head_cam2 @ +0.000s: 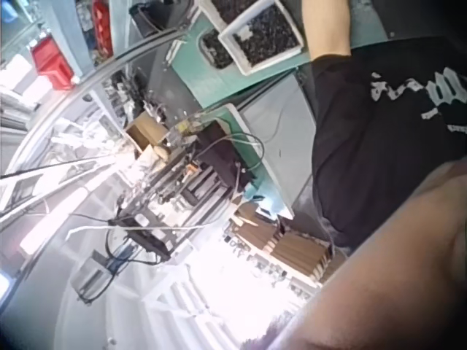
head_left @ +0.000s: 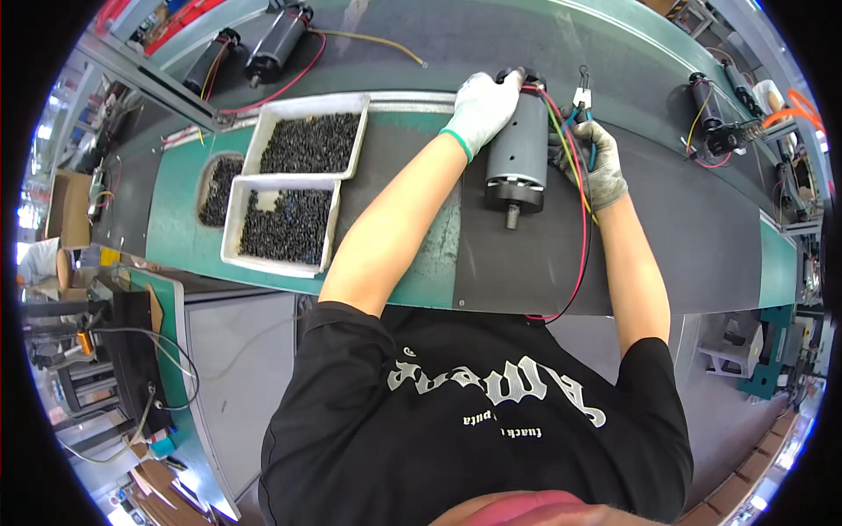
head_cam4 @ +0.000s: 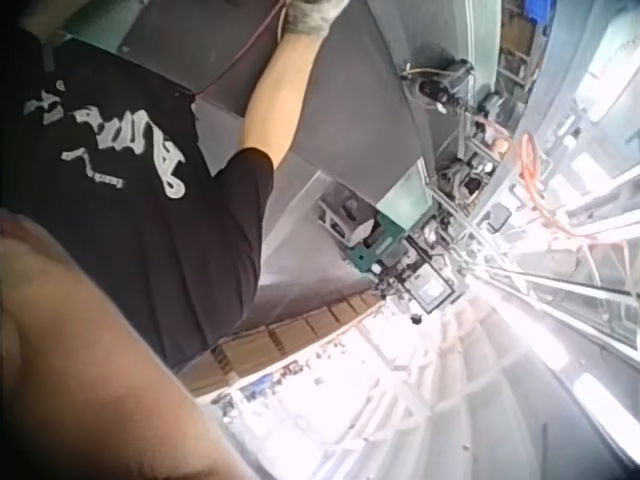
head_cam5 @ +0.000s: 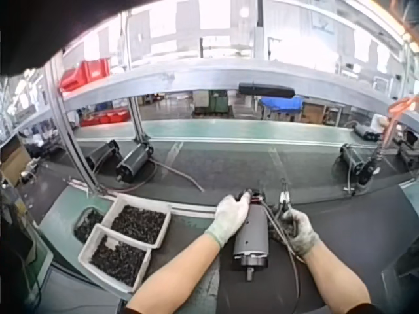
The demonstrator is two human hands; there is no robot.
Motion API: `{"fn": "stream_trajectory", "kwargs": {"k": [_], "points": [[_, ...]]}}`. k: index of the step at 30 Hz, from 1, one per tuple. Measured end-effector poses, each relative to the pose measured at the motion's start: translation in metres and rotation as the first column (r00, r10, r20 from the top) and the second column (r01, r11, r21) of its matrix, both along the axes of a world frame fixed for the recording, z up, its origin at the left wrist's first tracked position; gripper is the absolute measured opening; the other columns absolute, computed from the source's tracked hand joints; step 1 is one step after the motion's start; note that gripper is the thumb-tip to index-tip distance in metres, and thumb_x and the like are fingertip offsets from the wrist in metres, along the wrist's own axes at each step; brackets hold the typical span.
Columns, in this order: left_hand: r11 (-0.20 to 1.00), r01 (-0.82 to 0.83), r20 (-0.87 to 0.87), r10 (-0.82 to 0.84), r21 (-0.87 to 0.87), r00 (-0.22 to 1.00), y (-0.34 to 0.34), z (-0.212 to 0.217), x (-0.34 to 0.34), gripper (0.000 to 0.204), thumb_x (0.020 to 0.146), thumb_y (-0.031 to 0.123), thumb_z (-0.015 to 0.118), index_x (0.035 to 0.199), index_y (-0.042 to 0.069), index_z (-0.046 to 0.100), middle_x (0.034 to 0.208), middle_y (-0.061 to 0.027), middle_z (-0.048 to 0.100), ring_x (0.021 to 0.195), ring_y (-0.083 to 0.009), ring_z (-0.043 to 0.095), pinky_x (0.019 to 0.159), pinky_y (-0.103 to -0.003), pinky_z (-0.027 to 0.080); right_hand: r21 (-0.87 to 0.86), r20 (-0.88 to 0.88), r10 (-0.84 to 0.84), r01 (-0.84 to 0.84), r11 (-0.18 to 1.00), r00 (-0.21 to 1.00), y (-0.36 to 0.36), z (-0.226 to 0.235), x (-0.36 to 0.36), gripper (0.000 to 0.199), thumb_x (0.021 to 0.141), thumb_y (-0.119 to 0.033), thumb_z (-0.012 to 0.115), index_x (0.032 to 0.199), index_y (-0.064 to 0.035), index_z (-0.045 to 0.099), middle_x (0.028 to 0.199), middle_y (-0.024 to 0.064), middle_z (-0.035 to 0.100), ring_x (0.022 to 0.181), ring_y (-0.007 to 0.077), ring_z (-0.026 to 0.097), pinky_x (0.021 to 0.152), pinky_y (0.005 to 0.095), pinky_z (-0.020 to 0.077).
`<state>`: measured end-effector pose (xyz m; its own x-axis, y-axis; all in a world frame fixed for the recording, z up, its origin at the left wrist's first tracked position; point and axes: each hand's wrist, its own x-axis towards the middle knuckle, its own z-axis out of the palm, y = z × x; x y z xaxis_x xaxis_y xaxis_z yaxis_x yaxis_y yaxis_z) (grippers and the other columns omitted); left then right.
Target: The recorder is assembling electric motors by attaching a fan component and securing parts using power tools.
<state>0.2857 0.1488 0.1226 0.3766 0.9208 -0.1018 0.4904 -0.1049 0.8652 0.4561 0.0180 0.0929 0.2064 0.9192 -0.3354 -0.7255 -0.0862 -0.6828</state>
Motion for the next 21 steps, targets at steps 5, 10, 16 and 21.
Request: {"fn": "stream_trajectory", "kwargs": {"k": [5,10,16,21], "points": [[0.903,0.005,0.123,-0.064,0.429,0.99,-0.047,0.049,-0.022,0.066,0.074,0.048,0.077,0.106,-0.007,0.062,0.093,-0.0163,0.07,0.088,-0.0254,0.068,0.079,-0.034,0.052,0.353,0.149,-0.038,-0.017,0.936,0.988,-0.04,0.06,-0.017,0.045,0.071,-0.013,0.062,0.113,-0.0004,0.052,0.09,0.0066,0.053,0.078,0.0217,0.055,0.07,0.0353,0.047],[0.756,0.006,0.561,-0.491,0.654,0.666,-0.113,0.098,-0.047,0.036,0.086,0.019,0.066,0.11,-0.005,0.059,0.09,-0.0194,0.067,0.087,-0.033,0.068,0.076,-0.04,0.053,0.343,0.572,0.06,-0.305,0.889,0.818,-0.107,0.101,-0.028,0.057,0.061,-0.006,0.064,0.115,0.0028,0.05,0.094,0.0094,0.052,0.087,0.0228,0.055,0.08,0.0377,0.0463],[0.722,0.15,0.556,-0.632,0.675,0.539,-0.104,0.077,-0.049,0.048,0.073,0.025,0.077,0.107,-0.004,0.061,0.092,-0.0181,0.066,0.085,-0.0277,0.066,0.075,-0.038,0.052,-0.047,0.938,-0.058,-0.292,0.955,-0.342,-0.095,0.186,-0.035,0.063,0.056,0.002,0.051,0.118,0.0082,0.06,0.108,0.0179,0.059,0.101,0.0253,0.06,0.092,0.0356,0.0458],[0.647,0.215,0.534,-0.739,0.732,0.41,-0.094,0.07,-0.061,0.061,0.059,0.03,0.088,0.104,-0.003,0.062,0.095,-0.0168,0.065,0.082,-0.0225,0.065,0.074,-0.036,0.052,-0.149,0.914,0.044,-0.231,0.961,-0.404,-0.095,0.208,-0.052,0.06,0.058,0.0,0.05,0.116,0.0077,0.061,0.104,0.018,0.06,0.094,0.0265,0.06,0.086,0.0351,0.0475]]}}
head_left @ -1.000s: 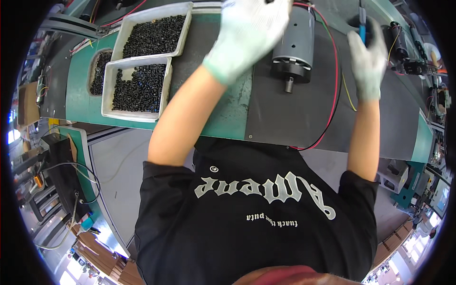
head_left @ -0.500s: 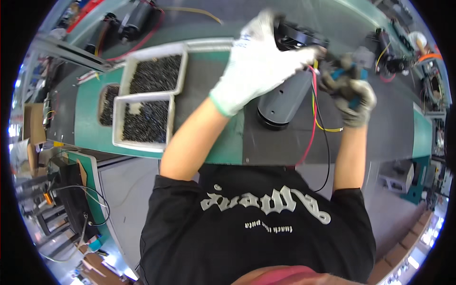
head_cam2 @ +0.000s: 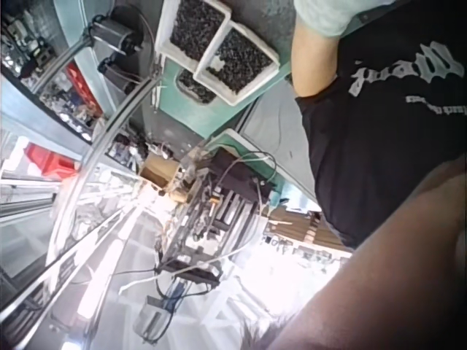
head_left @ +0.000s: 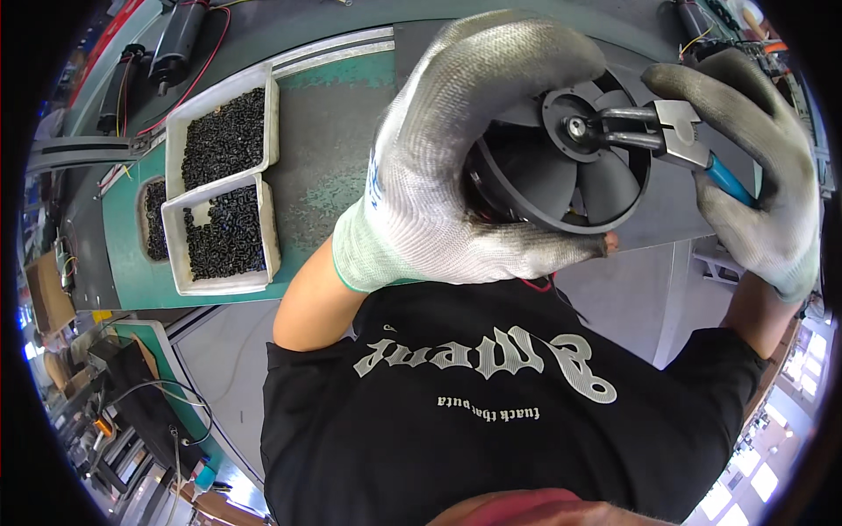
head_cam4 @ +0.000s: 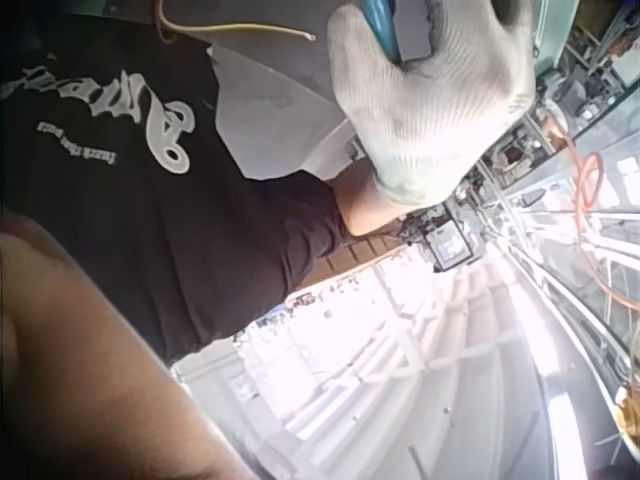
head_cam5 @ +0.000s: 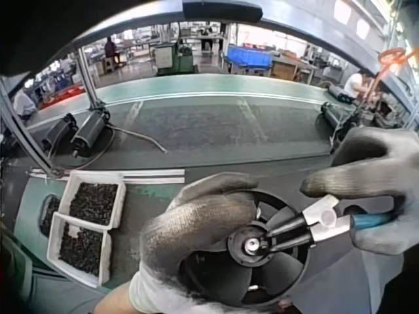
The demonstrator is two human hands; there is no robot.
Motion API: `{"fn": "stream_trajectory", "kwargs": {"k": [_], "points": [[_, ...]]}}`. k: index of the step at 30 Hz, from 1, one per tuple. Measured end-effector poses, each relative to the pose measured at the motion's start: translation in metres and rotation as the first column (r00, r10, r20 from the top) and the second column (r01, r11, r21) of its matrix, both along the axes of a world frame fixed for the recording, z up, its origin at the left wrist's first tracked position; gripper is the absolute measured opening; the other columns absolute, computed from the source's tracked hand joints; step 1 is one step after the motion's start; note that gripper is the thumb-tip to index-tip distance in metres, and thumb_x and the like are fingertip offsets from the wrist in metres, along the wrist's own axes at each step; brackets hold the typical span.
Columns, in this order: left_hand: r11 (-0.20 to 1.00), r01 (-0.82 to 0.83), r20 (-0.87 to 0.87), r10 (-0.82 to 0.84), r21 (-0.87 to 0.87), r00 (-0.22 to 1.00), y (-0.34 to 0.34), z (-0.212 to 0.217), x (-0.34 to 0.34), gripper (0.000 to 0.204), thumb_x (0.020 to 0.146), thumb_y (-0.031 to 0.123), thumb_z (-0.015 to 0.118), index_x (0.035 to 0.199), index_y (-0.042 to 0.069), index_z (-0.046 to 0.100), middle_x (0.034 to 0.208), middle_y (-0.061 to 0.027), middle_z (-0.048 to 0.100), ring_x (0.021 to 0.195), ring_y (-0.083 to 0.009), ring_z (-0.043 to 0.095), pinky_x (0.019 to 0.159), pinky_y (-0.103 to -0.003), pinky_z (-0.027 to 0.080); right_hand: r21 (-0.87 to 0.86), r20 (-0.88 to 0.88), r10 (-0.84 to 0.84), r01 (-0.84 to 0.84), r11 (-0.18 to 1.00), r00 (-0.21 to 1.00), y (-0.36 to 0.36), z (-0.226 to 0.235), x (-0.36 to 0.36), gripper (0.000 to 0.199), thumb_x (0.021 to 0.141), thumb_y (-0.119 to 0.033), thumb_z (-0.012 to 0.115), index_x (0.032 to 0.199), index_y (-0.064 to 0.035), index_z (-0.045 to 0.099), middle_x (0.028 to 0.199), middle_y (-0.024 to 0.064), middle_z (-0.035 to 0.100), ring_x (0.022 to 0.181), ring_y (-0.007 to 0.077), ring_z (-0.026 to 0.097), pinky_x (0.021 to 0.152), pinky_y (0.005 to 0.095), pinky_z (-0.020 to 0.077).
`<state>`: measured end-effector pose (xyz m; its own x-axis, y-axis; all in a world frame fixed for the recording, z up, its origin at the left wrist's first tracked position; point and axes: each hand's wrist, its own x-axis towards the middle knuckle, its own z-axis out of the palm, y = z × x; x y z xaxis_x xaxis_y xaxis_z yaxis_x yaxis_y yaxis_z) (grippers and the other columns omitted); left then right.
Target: The recorder is assembling electric motors by attaching a fan component and securing parts using power tools.
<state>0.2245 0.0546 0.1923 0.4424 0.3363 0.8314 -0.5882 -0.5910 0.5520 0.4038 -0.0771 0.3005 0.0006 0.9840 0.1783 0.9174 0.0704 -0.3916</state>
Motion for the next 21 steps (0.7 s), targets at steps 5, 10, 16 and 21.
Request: {"fn": "stream_trajectory", "kwargs": {"k": [5,10,16,21], "points": [[0.999,-0.002,-0.13,0.008,0.043,0.992,0.003,-0.007,-0.007,0.057,0.055,0.022,0.092,0.103,0.005,0.066,0.096,-0.0181,0.063,0.078,-0.0241,0.062,0.07,-0.035,0.051,-0.025,0.057,0.01,-0.009,1.0,0.998,-0.003,0.01,-0.009,0.055,0.062,-0.004,0.05,0.114,0.0067,0.063,0.102,0.018,0.061,0.089,0.027,0.061,0.081,0.0346,0.049],[0.886,-0.297,0.695,-0.038,0.356,0.718,0.003,-0.016,0.052,0.047,0.059,0.021,0.09,0.101,0.012,0.069,0.095,-0.0183,0.062,0.077,-0.0249,0.06,0.068,-0.035,0.051,0.035,0.199,0.181,-0.191,0.981,0.963,0.007,-0.002,-0.002,0.042,0.077,-0.017,0.05,0.111,0.003,0.064,0.1,0.0181,0.065,0.085,0.0258,0.065,0.075,0.0337,0.052],[0.646,-0.241,0.262,0.065,0.724,0.963,0.035,-0.027,-0.003,0.044,0.061,0.024,0.09,0.093,0.005,0.066,0.083,-0.0165,0.064,0.073,-0.0287,0.064,0.065,-0.033,0.053,0.072,0.442,0.296,-0.362,0.929,0.847,0.029,-0.005,0.022,0.037,0.094,-0.031,0.049,0.108,-0.0014,0.066,0.098,0.0183,0.069,0.081,0.0244,0.07,0.068,0.0327,0.0556],[0.911,-0.069,0.006,0.073,0.406,0.997,0.01,-0.009,-0.021,0.051,0.067,0.015,0.087,0.102,-0.004,0.056,0.102,-0.0281,0.061,0.093,-0.0356,0.065,0.079,-0.04,0.053,0.423,-0.055,-0.261,0.259,0.868,0.964,0.008,-0.138,0.074,0.038,0.084,-0.01,0.065,0.121,-0.0004,0.061,0.119,0.0175,0.061,0.108,0.0287,0.059,0.097,0.0365,0.0446]]}}
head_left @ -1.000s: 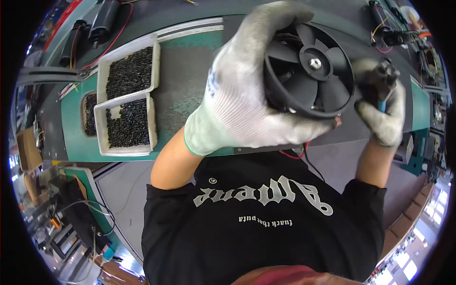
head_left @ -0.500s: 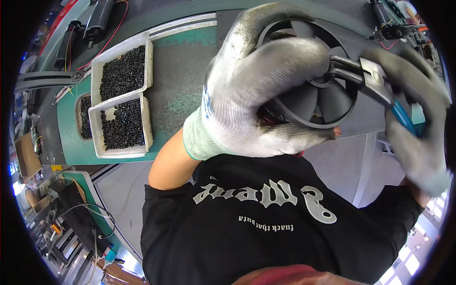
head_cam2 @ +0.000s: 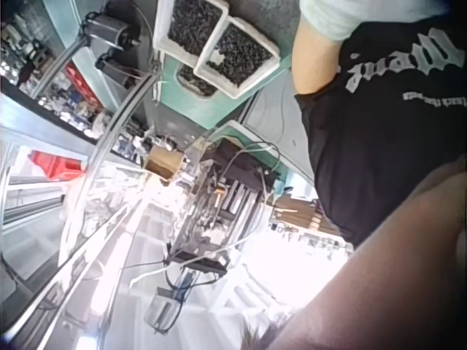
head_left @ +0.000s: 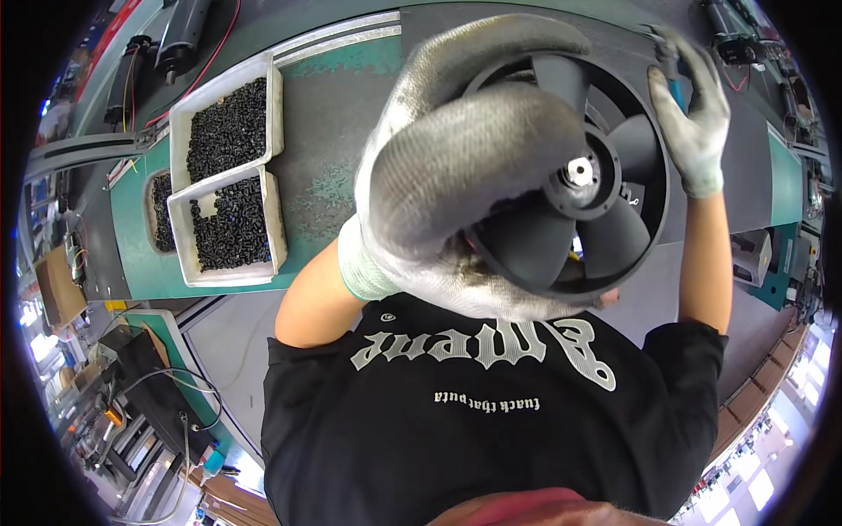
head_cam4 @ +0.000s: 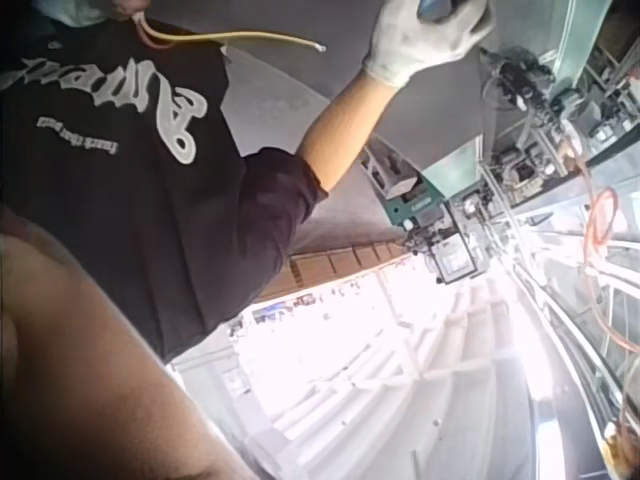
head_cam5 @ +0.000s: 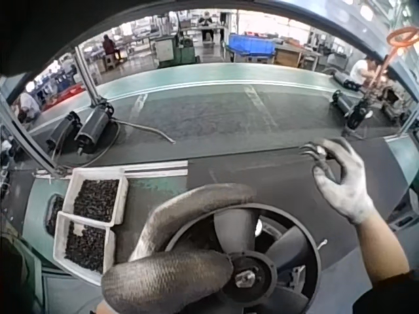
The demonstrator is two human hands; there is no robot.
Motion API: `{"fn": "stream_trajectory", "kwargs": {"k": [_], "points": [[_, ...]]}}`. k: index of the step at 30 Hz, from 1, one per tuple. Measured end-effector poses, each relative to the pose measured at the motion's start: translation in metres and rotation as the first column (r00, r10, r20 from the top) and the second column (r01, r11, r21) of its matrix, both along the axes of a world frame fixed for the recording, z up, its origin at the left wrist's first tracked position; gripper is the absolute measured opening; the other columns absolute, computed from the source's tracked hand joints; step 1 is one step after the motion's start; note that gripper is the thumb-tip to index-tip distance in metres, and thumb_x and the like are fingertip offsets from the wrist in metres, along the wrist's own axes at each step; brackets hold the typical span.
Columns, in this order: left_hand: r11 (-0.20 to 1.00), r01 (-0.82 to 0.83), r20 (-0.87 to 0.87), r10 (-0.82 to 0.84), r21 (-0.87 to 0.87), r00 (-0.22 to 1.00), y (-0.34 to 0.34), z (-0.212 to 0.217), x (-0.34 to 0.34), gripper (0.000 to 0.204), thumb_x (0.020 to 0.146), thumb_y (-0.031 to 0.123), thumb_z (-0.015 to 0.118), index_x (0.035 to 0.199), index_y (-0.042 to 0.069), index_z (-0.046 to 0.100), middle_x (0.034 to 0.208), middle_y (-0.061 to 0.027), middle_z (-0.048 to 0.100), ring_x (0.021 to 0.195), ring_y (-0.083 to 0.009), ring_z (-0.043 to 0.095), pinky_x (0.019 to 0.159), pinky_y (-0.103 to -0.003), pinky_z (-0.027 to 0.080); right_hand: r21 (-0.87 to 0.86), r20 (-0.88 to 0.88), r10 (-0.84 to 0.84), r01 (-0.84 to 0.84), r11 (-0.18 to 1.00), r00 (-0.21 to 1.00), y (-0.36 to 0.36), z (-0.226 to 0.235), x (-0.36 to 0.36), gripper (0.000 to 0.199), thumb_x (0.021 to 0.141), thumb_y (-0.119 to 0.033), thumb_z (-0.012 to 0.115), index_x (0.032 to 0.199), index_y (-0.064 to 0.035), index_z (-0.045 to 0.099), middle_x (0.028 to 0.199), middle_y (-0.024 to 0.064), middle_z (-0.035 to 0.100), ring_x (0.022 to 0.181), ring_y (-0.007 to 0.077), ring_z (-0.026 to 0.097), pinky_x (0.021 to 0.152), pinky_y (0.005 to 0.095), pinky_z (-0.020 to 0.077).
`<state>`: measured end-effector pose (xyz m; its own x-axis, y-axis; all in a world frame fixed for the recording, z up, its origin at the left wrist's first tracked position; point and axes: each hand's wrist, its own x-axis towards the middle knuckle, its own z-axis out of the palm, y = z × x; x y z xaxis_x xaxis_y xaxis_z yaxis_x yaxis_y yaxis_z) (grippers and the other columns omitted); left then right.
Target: The recorder is assembling electric motors by attaching a fan component and securing parts using power tools.
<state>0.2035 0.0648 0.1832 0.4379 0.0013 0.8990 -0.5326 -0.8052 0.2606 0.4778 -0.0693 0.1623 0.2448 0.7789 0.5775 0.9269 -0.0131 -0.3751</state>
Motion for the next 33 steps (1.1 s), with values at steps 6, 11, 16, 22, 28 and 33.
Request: {"fn": "stream_trajectory", "kwargs": {"k": [6,11,16,22,28,33], "points": [[0.964,0.11,-0.089,-0.135,-0.242,0.987,-0.003,0.001,0.006,0.061,0.057,0.027,0.09,0.101,-0.004,0.06,0.117,-0.0294,0.056,0.102,-0.0398,0.062,0.086,-0.042,0.053,-0.165,0.292,-0.448,0.506,0.846,0.845,-0.051,-0.074,0.05,0.046,0.086,-0.027,0.067,0.127,-0.0084,0.057,0.123,0.0212,0.056,0.113,0.0364,0.056,0.097,0.0423,0.0449],[0.948,-0.014,-0.075,-0.01,-0.318,0.997,-0.023,-0.005,0.018,0.064,0.062,0.041,0.084,0.106,-0.001,0.063,0.119,-0.0271,0.054,0.1,-0.0411,0.06,0.083,-0.045,0.052,-0.2,-0.486,-0.072,-0.03,0.979,0.871,-0.06,-0.035,-0.095,0.073,0.073,-0.033,0.077,0.134,-0.003,0.049,0.126,0.0197,0.056,0.117,0.0326,0.054,0.097,0.0432,0.0454],[0.924,-0.374,-0.161,0.358,-0.078,0.92,-0.045,0.016,0.004,0.074,0.073,0.063,0.063,0.115,0.003,0.061,0.121,-0.0244,0.05,0.103,-0.0393,0.054,0.092,-0.056,0.041,-0.024,-0.956,0.093,-0.39,0.921,0.279,-0.041,-0.039,-0.13,0.076,0.07,-0.024,0.08,0.133,0.0005,0.046,0.124,0.014,0.057,0.112,0.0257,0.057,0.095,0.04,0.0469],[0.9,-0.434,-0.405,0.386,-0.031,0.829,-0.078,-0.006,-0.167,0.034,0.076,0.034,0.074,0.09,0.004,0.065,0.097,-0.0139,0.065,0.092,-0.03,0.062,0.08,-0.044,0.052,0.158,-0.961,0.166,-0.056,0.986,0.222,0.031,-0.078,-0.053,0.058,0.082,-0.026,0.071,0.128,0.0023,0.05,0.117,0.0133,0.058,0.106,0.0226,0.057,0.096,0.0377,0.0447],[-0.01,-0.852,-0.378,0.899,-0.524,0.223,-0.103,-0.03,-0.291,0.025,0.097,0.019,0.054,0.089,-0.004,0.063,0.08,-0.0091,0.063,0.07,-0.0173,0.058,0.072,-0.031,0.048,-0.132,-0.578,0.066,-0.172,0.976,0.814,0.175,-0.003,0.079,0.047,0.085,-0.03,0.068,0.116,0.0046,0.062,0.107,0.0133,0.065,0.095,0.0228,0.062,0.088,0.0346,0.0478],[-0.383,-0.83,-0.462,0.869,-0.405,-0.176,-0.02,-0.083,-0.365,0.038,0.097,0.027,0.055,0.122,-0.001,0.055,0.114,-0.016,0.06,0.104,-0.0235,0.057,0.094,-0.034,0.043,-0.545,-0.043,-0.432,0.341,0.766,0.901,0.281,-0.047,0.216,0.066,0.081,-0.053,0.064,0.112,0.0052,0.064,0.104,0.0215,0.067,0.098,0.0321,0.063,0.087,0.04,0.0471]]}}
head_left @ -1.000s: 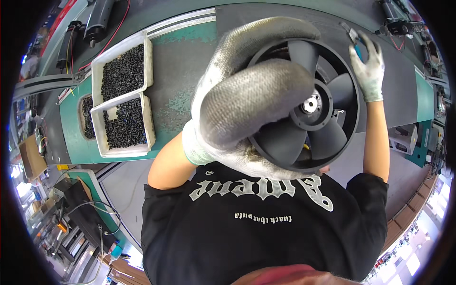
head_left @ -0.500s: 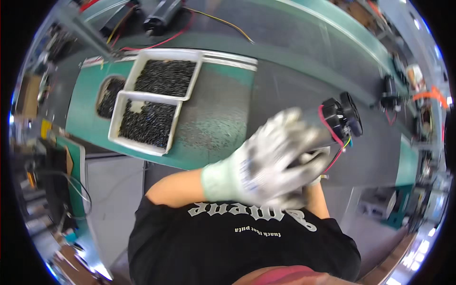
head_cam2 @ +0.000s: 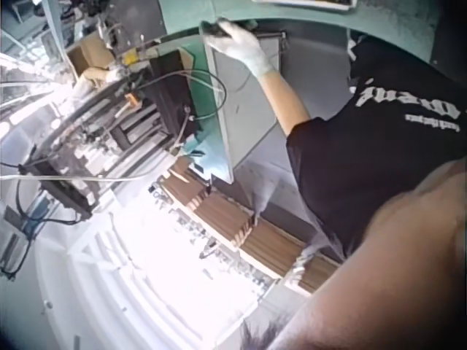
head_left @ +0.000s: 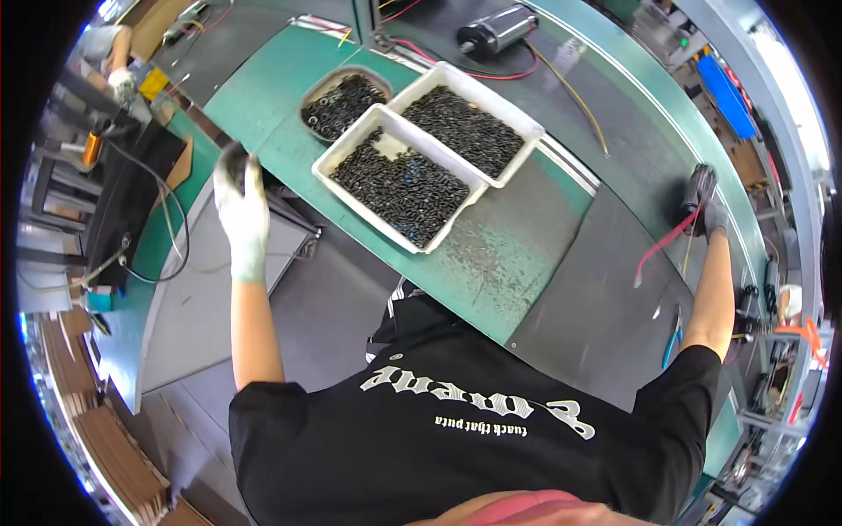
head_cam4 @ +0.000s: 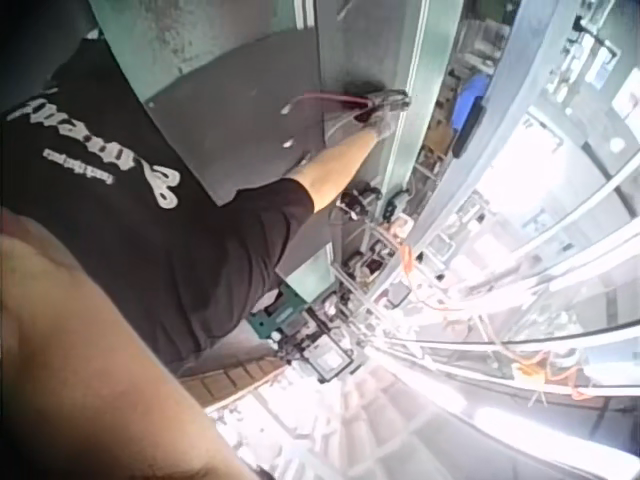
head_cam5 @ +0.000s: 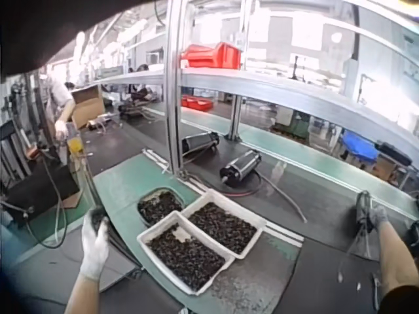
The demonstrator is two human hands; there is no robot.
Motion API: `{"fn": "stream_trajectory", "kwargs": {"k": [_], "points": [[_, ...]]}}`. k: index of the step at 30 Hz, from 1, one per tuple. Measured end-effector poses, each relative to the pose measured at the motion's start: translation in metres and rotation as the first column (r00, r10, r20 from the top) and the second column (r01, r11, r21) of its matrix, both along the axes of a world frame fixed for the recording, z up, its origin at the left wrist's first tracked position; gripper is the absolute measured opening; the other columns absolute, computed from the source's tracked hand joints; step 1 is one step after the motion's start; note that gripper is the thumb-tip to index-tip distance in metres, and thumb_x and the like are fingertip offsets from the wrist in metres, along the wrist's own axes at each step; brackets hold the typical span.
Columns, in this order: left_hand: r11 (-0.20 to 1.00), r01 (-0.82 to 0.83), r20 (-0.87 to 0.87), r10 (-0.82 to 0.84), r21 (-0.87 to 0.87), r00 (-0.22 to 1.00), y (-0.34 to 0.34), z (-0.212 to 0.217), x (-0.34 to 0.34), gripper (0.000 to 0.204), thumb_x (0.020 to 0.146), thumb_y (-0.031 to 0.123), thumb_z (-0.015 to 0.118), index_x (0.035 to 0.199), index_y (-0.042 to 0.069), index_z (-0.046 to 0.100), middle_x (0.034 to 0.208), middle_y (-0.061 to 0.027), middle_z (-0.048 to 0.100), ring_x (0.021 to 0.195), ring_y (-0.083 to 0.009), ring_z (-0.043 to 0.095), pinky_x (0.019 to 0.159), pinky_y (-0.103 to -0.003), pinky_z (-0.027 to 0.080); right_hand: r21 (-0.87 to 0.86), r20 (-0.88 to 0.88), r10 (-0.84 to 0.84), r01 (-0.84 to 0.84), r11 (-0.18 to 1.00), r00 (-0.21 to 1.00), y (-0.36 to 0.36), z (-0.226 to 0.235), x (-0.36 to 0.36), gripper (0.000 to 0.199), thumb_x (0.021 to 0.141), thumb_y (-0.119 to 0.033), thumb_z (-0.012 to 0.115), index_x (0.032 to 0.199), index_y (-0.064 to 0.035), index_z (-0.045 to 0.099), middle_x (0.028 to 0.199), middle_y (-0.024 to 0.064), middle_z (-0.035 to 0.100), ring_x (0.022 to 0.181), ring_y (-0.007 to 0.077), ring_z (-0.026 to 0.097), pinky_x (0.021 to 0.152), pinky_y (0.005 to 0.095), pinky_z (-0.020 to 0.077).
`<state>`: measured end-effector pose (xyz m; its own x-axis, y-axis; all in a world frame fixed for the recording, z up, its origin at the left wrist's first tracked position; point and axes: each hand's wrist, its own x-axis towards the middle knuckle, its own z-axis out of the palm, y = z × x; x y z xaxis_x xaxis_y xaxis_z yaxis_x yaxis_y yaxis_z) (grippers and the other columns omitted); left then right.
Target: The recorder is assembling electric motors by attaching a fan component and securing parts using power tools.
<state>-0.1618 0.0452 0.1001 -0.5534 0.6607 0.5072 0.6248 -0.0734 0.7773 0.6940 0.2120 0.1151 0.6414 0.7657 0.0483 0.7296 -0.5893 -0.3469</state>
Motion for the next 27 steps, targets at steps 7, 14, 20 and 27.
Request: {"fn": "stream_trajectory", "kwargs": {"k": [7,14,20,27], "points": [[0.893,-0.253,-0.199,0.19,-0.372,0.961,0.093,-0.062,-0.082,0.068,0.089,0.043,0.061,0.139,0.002,0.04,0.142,-0.0331,0.029,0.127,-0.0459,0.04,0.106,-0.045,0.036,0.314,0.379,0.487,-0.605,0.732,0.787,0.038,0.048,-0.197,0.046,0.095,-0.031,0.051,0.128,0.0006,0.055,0.116,0.0188,0.064,0.107,0.0296,0.062,0.094,0.0363,0.0457],[0.809,-0.39,-0.343,0.249,-0.441,0.906,0.107,-0.064,-0.052,0.069,0.089,0.05,0.054,0.14,0.004,0.041,0.144,-0.0359,0.023,0.129,-0.0486,0.036,0.108,-0.047,0.033,0.395,-0.136,0.948,-0.861,0.319,0.288,0.055,0.05,-0.491,0.038,0.092,-0.031,0.054,0.117,-0.0044,0.063,0.105,0.018,0.066,0.091,0.0247,0.065,0.08,0.0345,0.0515],[0.79,-0.409,-0.341,0.269,-0.456,0.901,0.11,-0.062,-0.051,0.069,0.089,0.049,0.056,0.14,0.006,0.04,0.145,-0.0348,0.022,0.128,-0.0488,0.037,0.108,-0.048,0.034,0.174,0.24,0.917,-0.944,0.281,0.318,0.144,0.001,-0.544,0.035,0.089,-0.029,0.052,0.108,-0.0032,0.067,0.094,0.0289,0.066,0.083,0.0388,0.066,0.075,0.0445,0.0547],[0.796,-0.399,-0.32,0.272,-0.455,0.908,0.102,-0.062,-0.057,0.07,0.089,0.049,0.056,0.14,0.006,0.04,0.145,-0.0346,0.022,0.13,-0.0481,0.035,0.108,-0.047,0.032,0.174,0.2,0.872,-0.893,0.416,0.446,0.14,-0.001,-0.576,0.039,0.085,-0.03,0.053,0.108,-0.0018,0.067,0.089,0.0251,0.065,0.076,0.0338,0.066,0.068,0.0393,0.0551]]}}
